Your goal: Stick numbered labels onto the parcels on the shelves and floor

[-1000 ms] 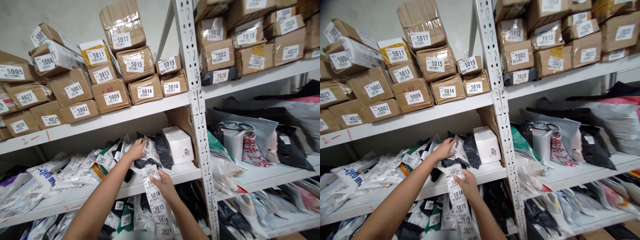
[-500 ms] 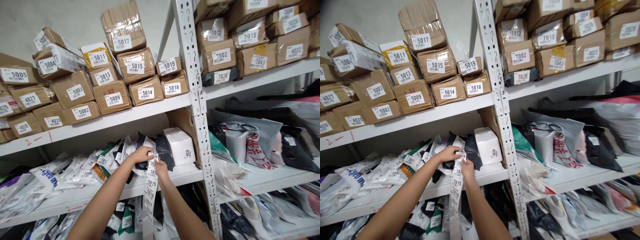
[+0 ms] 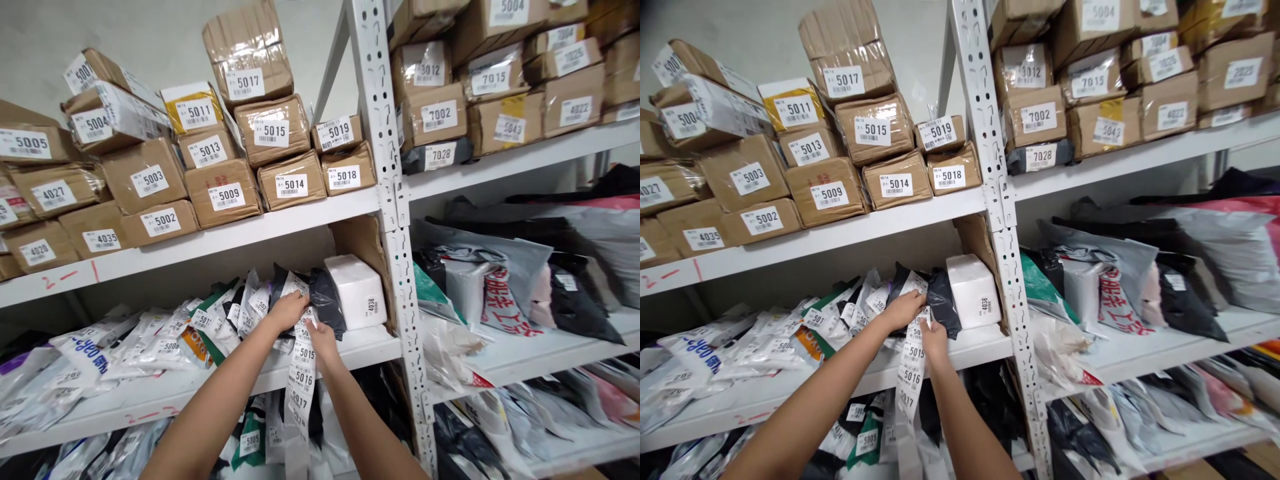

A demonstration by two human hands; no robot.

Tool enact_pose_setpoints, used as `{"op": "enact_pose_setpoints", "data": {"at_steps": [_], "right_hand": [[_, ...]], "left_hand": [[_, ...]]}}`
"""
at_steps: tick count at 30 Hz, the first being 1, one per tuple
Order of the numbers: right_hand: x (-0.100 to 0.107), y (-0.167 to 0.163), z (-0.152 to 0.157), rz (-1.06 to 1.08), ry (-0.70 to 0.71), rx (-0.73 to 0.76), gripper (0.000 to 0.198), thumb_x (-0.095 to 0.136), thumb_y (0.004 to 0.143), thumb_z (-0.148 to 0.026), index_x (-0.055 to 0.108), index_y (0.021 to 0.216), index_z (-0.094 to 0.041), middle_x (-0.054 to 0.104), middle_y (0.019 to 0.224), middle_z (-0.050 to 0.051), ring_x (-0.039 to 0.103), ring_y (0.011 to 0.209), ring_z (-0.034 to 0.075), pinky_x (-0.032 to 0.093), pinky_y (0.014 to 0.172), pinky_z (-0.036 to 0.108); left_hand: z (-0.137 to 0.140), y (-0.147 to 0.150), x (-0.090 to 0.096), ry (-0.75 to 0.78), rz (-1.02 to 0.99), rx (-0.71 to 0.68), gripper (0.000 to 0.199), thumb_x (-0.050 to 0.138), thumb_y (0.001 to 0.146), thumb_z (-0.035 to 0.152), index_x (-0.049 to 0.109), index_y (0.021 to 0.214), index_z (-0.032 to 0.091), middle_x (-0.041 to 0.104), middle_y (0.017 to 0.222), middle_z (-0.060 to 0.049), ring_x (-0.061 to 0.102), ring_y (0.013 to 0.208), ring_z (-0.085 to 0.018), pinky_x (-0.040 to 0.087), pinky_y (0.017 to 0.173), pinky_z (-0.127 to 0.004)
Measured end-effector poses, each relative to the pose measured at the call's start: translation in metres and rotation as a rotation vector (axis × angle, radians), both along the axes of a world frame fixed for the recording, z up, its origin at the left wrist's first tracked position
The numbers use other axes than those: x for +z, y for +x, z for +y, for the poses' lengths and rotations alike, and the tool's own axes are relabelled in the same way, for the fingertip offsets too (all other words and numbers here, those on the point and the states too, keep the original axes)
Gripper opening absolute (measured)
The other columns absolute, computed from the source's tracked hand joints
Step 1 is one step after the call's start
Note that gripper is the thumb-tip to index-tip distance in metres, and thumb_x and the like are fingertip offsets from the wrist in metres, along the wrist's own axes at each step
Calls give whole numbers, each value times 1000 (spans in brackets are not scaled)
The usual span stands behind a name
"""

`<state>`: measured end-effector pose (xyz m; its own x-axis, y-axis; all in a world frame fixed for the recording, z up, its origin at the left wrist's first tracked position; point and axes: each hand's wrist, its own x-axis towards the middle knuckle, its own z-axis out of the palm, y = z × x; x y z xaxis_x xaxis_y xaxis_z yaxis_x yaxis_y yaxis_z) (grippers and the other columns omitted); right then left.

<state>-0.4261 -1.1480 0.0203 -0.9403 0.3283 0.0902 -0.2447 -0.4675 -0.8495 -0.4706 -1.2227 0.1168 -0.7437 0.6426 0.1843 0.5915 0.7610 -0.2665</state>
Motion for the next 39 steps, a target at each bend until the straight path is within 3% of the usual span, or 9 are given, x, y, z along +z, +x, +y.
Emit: {"op": "enact_pose_setpoints", "data": {"at_steps": [6,10,13,15,19,24,28,32,39], "right_hand": [[-5,37,12,18,162,-131,41,66,61,-52,42,49,-21,44,45,-5,41,50,11,34,48,24],[-20,63,19,39,161,-83,45,65,63,-52,34,49,-22,32,44,-8,30,46,8,29,45,23],[-25,76,26,106,101,-19,40,68,66,-50,42,56,-20,44,49,-6,38,48,10,35,48,23],[-21,80,33,156,39,45,34,73,65,-45,52,69,-19,58,61,-2,51,55,14,43,55,27],[-9,79,46,204,-50,181,45,76,64,-42,57,98,-20,68,73,2,61,61,18,47,58,30],[1,66,51,185,-90,68,37,72,65,-49,61,82,-18,69,71,4,61,61,18,46,55,27],[7,50,47,147,-118,32,51,72,62,-53,62,97,-17,68,67,4,61,56,20,43,49,27],[9,35,37,121,-94,-35,47,67,64,-57,64,86,-15,65,58,3,59,56,20,42,48,27],[9,17,28,87,31,-212,42,62,68,-57,50,55,-19,50,49,-2,43,48,13,33,45,25]], "left_hand": [[0,3,-6,10,17,-15,20,44,87,27,57,98,18,62,100,-11,57,101,-27,41,88,-38],[-4,6,-6,100,47,16,30,52,81,29,53,108,15,62,104,-14,56,103,-30,40,90,-45],[-3,10,2,185,116,7,61,56,76,24,34,132,13,48,129,-18,45,119,-32,36,96,-48],[1,13,8,207,102,-159,68,52,72,13,30,137,20,40,138,-12,35,128,-27,29,106,-45],[7,18,17,256,-137,-462,54,43,71,7,52,121,24,57,116,-5,51,111,-20,37,100,-34],[2,19,20,204,-106,-355,41,41,86,28,53,125,26,59,106,-5,55,99,-21,43,88,-31],[1,17,19,285,-167,-309,41,29,93,37,64,112,25,58,93,-4,57,89,-18,43,83,-27],[6,17,15,523,-261,-354,49,25,94,40,69,90,18,57,89,-4,57,85,-15,44,81,-25],[11,15,14,457,-153,-443,20,53,84,31,67,85,18,63,97,-7,56,96,-19,42,88,-30]]}}
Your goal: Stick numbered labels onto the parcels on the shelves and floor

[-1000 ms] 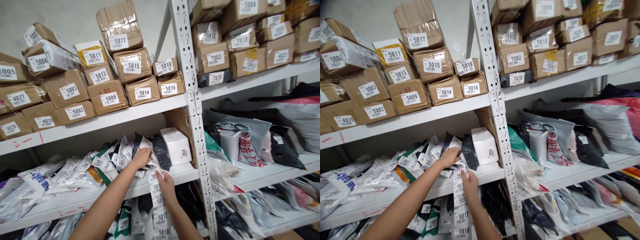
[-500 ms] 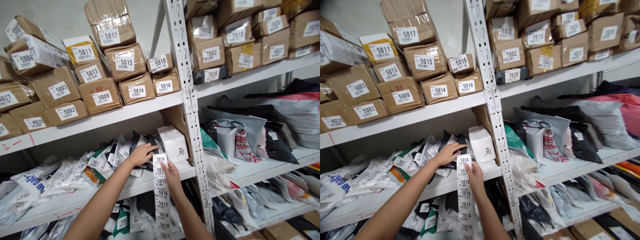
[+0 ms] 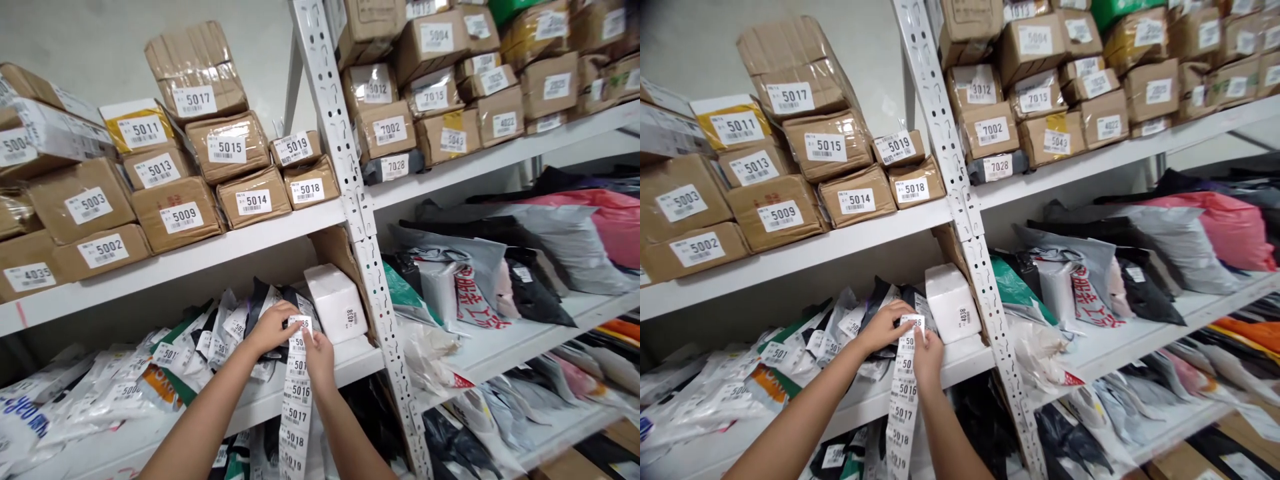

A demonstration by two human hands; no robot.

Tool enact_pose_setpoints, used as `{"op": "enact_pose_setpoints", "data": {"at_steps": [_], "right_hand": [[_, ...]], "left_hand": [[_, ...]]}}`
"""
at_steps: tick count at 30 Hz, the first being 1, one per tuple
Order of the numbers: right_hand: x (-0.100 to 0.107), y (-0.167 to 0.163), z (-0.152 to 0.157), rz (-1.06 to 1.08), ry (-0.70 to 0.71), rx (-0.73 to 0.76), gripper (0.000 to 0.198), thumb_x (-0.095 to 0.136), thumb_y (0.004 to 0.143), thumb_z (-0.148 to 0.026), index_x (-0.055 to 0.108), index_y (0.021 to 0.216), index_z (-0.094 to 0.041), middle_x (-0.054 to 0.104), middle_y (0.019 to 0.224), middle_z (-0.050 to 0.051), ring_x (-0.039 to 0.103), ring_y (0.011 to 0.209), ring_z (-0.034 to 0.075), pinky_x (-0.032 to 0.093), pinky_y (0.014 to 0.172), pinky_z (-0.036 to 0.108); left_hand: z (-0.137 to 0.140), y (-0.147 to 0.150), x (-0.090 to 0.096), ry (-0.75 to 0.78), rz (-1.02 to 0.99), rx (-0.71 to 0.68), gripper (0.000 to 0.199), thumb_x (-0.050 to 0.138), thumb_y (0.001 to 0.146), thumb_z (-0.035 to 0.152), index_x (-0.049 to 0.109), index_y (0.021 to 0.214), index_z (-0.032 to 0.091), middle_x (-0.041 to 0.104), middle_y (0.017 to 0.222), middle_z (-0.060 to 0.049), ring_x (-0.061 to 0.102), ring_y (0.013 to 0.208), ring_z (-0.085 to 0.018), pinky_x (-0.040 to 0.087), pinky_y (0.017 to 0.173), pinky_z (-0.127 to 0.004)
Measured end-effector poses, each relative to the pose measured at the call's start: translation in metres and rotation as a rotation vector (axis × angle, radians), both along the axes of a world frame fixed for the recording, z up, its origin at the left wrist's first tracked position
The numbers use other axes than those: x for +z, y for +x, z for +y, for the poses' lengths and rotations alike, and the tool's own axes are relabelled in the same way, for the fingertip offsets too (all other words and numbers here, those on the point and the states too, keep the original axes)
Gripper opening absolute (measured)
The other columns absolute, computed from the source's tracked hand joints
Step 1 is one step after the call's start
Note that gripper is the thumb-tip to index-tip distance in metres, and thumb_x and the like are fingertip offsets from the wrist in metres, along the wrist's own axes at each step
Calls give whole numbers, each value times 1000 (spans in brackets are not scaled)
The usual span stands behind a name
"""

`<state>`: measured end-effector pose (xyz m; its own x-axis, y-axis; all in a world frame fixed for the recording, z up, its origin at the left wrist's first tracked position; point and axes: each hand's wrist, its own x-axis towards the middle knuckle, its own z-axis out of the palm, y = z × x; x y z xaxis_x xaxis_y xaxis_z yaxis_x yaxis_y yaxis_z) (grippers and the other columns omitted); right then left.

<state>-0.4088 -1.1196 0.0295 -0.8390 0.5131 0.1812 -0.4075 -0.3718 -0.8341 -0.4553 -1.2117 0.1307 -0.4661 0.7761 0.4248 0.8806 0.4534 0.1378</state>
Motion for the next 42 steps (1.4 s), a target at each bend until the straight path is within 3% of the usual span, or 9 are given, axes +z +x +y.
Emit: {"op": "enact_pose_setpoints", "data": {"at_steps": [5,10,13,20,26,35,39,42], "right_hand": [[-4,-9,-1,-36,21,-38,45,61,66,-61,42,51,-22,47,47,-3,42,48,14,34,47,27],[-8,-11,-1,-30,-11,32,45,61,66,-61,41,52,-23,48,49,-2,41,48,14,34,47,27],[-7,-8,-1,-4,-30,57,46,62,66,-61,40,52,-23,46,49,-2,39,49,14,33,47,27],[-5,-1,1,2,-43,127,47,60,67,-61,39,54,-22,42,51,-4,37,51,12,31,48,25],[-10,-1,4,14,-52,247,39,56,73,-54,47,58,-19,45,52,-3,37,50,12,30,46,24],[-16,-2,0,-6,88,154,44,51,74,-60,42,56,-21,45,52,-3,39,52,13,31,46,24],[-12,1,2,5,43,157,48,53,71,-64,43,54,-20,45,50,-3,39,51,12,30,45,23],[-4,8,6,26,-32,268,49,59,65,-66,48,57,-19,47,50,-3,38,49,11,30,44,23]], "left_hand": [[0,-5,-9,101,-76,99,15,50,84,32,57,82,19,62,83,-3,57,80,-17,44,74,-27],[1,-6,-14,188,-182,167,15,51,83,34,56,83,20,63,81,-2,58,80,-17,43,75,-28],[2,-3,-10,162,-211,177,18,53,82,36,59,87,20,65,84,-3,59,83,-18,43,78,-29],[3,-2,-4,122,-226,187,20,54,81,34,58,69,19,64,79,-3,59,79,-17,43,75,-27],[3,-7,-2,101,-236,247,20,53,81,36,56,69,20,67,80,-2,60,78,-17,44,73,-27],[4,-10,-2,112,-252,287,25,54,77,41,58,66,19,67,76,-3,60,74,-17,44,69,-26],[7,-10,-1,65,-189,304,20,55,78,35,59,67,19,67,75,-2,61,74,-17,44,68,-25],[10,-9,1,12,-122,319,16,56,77,28,60,66,18,67,73,-2,61,71,-16,44,66,-24]]}}
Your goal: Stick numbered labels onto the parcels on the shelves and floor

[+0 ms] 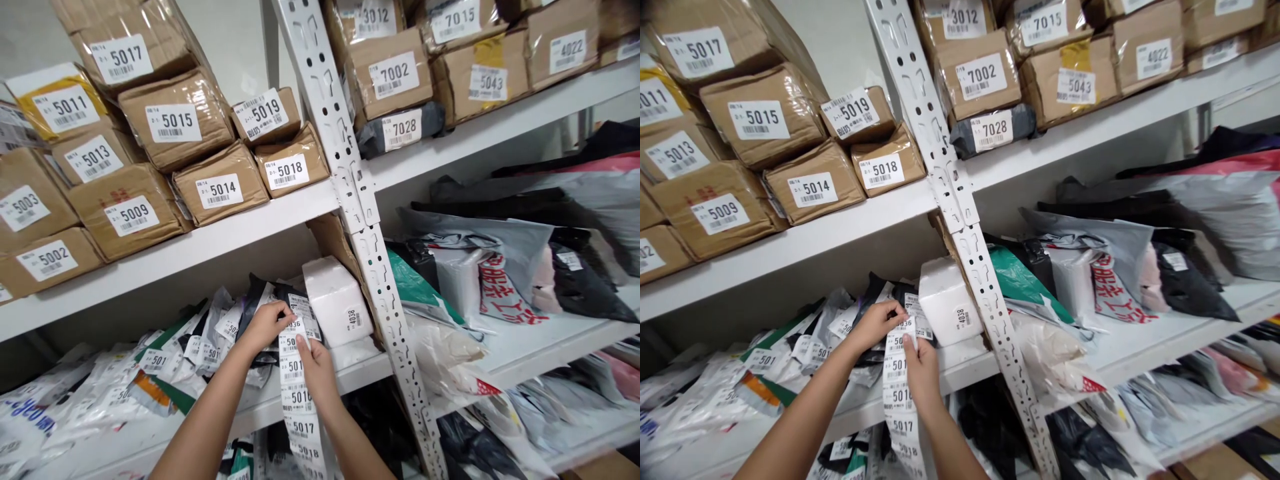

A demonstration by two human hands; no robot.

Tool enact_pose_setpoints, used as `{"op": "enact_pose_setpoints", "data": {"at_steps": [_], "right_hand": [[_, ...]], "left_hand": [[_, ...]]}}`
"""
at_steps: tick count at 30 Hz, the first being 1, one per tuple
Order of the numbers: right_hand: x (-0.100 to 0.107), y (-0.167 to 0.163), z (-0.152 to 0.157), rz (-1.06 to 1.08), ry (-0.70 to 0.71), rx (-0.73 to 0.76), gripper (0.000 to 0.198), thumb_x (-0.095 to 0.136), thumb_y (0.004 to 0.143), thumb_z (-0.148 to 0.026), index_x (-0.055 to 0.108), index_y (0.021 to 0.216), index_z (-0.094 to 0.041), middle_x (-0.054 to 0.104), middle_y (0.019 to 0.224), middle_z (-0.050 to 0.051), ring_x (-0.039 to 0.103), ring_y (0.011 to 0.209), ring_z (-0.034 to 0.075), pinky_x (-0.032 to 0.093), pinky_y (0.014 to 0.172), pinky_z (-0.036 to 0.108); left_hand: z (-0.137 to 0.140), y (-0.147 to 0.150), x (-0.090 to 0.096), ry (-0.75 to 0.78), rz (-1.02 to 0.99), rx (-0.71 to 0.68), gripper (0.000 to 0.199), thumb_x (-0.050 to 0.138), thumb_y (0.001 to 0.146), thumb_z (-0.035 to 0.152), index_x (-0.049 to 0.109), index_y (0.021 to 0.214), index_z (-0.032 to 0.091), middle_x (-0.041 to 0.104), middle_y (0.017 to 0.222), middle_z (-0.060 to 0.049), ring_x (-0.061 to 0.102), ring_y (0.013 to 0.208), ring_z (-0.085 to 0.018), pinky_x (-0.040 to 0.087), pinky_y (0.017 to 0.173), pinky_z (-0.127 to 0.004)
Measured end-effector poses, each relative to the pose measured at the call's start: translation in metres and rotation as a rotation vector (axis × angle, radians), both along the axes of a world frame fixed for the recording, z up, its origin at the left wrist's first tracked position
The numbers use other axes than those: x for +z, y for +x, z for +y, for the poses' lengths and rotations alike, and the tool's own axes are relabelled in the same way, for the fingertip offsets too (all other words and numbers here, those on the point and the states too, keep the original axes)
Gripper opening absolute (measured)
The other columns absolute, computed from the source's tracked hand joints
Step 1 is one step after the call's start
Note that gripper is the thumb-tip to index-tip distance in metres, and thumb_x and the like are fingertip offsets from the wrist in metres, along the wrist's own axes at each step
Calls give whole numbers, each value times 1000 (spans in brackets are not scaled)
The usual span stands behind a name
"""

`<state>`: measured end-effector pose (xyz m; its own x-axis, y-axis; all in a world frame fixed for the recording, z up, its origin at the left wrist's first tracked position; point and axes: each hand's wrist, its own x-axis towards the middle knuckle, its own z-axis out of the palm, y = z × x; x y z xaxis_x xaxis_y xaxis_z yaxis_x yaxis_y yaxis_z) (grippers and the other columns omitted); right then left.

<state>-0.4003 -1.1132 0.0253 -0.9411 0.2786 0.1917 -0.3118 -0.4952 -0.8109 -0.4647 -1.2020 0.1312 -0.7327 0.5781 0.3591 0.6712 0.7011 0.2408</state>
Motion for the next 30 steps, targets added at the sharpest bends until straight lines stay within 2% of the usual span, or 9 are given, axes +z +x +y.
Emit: {"op": "enact_pose_setpoints", "data": {"at_steps": [5,10,13,18,21,23,25,27,30], "right_hand": [[-6,34,10,-33,-19,149,44,69,59,-59,54,57,-17,48,48,-4,37,45,9,29,43,22],[-54,92,23,-33,175,175,41,71,63,-53,58,53,-15,51,47,-2,38,45,9,31,43,22],[-85,119,39,-73,254,169,36,73,63,-50,68,62,-14,61,57,2,48,51,12,38,46,23],[-121,145,80,-281,77,59,39,79,55,-49,70,78,-18,70,67,4,58,54,17,46,47,26],[-129,157,101,-333,21,-24,41,82,53,-46,68,83,-21,71,70,4,64,59,21,52,53,30],[-130,166,108,-296,62,-40,38,84,51,-43,66,78,-21,71,69,4,65,61,21,53,55,31],[-129,172,109,-246,158,17,34,82,54,-42,65,74,-20,71,70,6,64,61,21,52,55,29],[-132,177,104,-221,261,106,31,78,61,-44,66,76,-19,71,74,8,64,62,20,51,56,29],[-143,178,86,-218,368,204,32,73,66,-48,66,77,-19,68,70,6,60,62,19,48,57,28]], "left_hand": [[4,2,2,-7,30,30,11,60,76,24,63,68,17,68,76,-3,61,74,-16,44,68,-25],[8,5,0,56,27,90,7,67,71,24,68,72,17,70,83,-4,64,82,-18,46,78,-27],[13,9,-6,138,43,153,30,70,68,22,67,98,18,68,100,-5,62,95,-20,46,87,-30],[24,24,-18,-89,242,74,22,59,80,32,70,93,17,60,112,-10,56,106,-24,43,96,-38],[24,52,-30,-97,512,129,30,50,86,29,64,108,14,55,125,-15,43,124,-31,25,108,-54],[21,83,-49,66,642,98,34,48,87,28,58,117,15,49,133,-15,35,130,-32,20,108,-57],[16,121,-81,261,616,-96,34,47,87,29,57,118,22,57,123,-10,45,122,-26,34,103,-49],[13,159,-122,352,278,-279,43,47,86,37,50,127,24,58,122,-10,52,114,-25,42,96,-43],[13,202,-185,553,-475,-149,60,61,78,39,44,132,20,55,129,-13,54,113,-24,45,94,-35]]}}
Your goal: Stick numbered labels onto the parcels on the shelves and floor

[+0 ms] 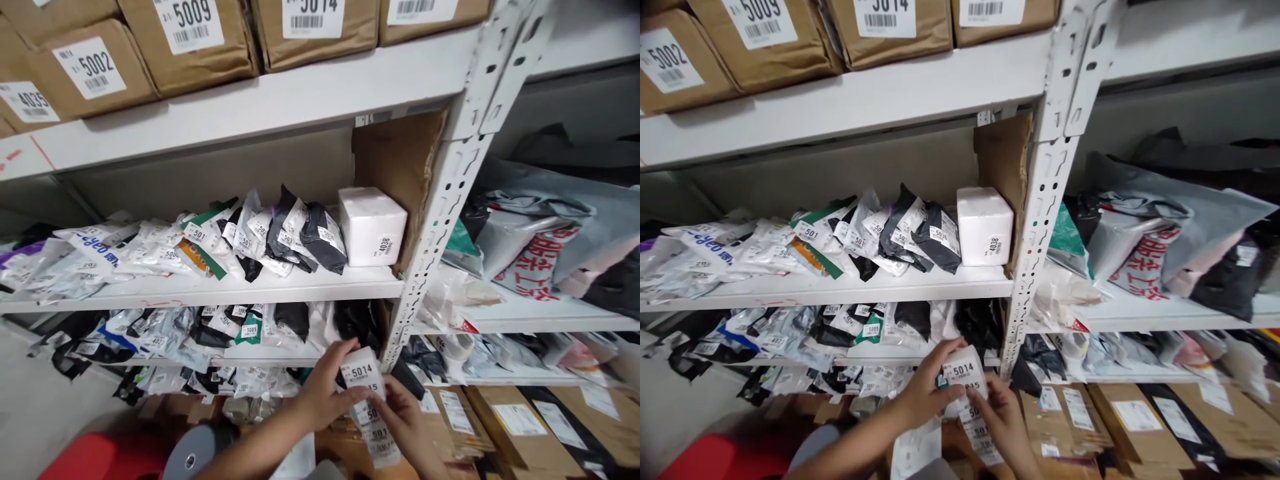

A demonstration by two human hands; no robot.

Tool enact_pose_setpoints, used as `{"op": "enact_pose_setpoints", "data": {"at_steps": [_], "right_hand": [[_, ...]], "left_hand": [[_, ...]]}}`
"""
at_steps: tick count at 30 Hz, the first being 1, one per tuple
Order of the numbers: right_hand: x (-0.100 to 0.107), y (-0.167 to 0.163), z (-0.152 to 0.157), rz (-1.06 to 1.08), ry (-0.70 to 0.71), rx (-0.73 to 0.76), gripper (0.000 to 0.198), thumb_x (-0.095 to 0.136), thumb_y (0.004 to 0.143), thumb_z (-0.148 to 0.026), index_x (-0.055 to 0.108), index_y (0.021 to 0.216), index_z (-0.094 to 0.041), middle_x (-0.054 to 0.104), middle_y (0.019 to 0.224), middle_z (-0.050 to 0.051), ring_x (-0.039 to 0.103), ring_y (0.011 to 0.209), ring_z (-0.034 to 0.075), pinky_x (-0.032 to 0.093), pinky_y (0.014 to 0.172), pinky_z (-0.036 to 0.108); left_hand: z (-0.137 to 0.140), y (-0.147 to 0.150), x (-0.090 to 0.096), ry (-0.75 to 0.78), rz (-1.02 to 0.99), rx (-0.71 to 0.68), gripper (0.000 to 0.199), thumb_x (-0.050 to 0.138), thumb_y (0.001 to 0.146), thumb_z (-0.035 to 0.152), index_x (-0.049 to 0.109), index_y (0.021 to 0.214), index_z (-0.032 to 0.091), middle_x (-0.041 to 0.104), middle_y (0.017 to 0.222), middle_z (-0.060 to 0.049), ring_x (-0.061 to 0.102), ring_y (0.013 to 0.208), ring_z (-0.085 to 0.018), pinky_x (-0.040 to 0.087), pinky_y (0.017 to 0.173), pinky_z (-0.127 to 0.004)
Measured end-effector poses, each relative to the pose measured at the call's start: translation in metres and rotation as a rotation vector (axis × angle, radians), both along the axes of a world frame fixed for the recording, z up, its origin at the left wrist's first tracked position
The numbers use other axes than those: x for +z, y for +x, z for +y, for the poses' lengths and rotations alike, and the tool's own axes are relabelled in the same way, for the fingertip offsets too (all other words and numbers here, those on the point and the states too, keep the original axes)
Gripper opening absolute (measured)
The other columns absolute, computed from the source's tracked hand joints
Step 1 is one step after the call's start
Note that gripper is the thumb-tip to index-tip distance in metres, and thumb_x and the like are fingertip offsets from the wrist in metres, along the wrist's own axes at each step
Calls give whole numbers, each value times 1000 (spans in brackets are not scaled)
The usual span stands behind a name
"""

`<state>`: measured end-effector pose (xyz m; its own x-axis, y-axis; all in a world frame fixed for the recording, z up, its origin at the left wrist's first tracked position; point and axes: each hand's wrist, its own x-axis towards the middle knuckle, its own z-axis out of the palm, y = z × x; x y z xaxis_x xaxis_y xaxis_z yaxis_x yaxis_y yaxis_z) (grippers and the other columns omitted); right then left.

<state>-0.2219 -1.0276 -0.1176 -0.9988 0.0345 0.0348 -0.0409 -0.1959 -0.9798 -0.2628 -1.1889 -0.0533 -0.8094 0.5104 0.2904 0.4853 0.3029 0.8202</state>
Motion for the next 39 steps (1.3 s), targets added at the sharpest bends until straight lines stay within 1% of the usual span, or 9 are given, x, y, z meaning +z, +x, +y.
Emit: {"op": "enact_pose_setpoints", "data": {"at_steps": [2,5,11,18,24,28,31,36,39], "right_hand": [[-10,-1,-15,-23,54,83,32,70,69,-49,63,72,-18,63,63,2,57,59,17,46,55,26],[-20,-5,-37,-28,91,209,30,68,71,-48,62,74,-18,63,67,3,58,64,18,47,59,28],[-13,-23,-73,33,71,197,30,74,66,-44,67,81,-20,67,78,6,61,76,20,49,70,30],[-15,-58,-95,44,150,179,35,71,68,-49,65,85,-19,59,61,0,53,56,14,44,54,24],[-32,-79,-110,130,334,122,32,70,68,-50,70,69,-18,62,64,4,55,59,16,45,55,26],[-55,-98,-120,42,260,-1,36,69,65,-51,71,72,-16,62,56,3,50,50,14,43,49,27],[-69,-117,-128,54,207,-83,34,67,65,-50,69,73,-17,68,67,6,58,61,18,49,62,32],[-81,-159,-151,108,97,-260,33,60,70,-48,67,81,-18,70,88,10,62,83,23,48,81,39],[-86,-184,-167,101,53,-387,33,54,73,-47,66,80,-17,69,86,11,61,82,24,47,81,40]], "left_hand": [[-2,15,-31,221,-340,237,36,59,77,37,60,105,16,68,98,-9,63,87,-20,50,78,-30],[-15,22,-54,360,-523,438,26,59,74,40,64,79,14,69,73,-5,61,69,-18,48,66,-28],[-56,30,-57,18,-256,508,33,51,81,40,60,60,16,62,57,-1,52,57,-14,37,58,-24],[-57,22,-80,341,-341,775,29,48,83,41,55,67,18,56,60,2,49,59,-12,39,57,-21],[-71,-7,-98,110,-235,877,39,40,87,45,47,59,19,47,52,5,45,53,-11,33,52,-21],[-75,-28,-101,2,-226,816,31,44,87,38,53,65,19,53,56,3,51,56,-11,36,56,-21],[-74,-45,-93,-135,-214,759,19,49,86,31,60,77,19,63,65,-1,58,63,-14,38,59,-22],[-73,-84,-72,-393,-182,777,28,44,89,39,63,91,19,69,76,-8,64,74,-21,38,63,-26],[-74,-106,-69,-499,-172,828,32,44,89,42,64,92,18,70,76,-9,65,75,-22,37,61,-26]]}}
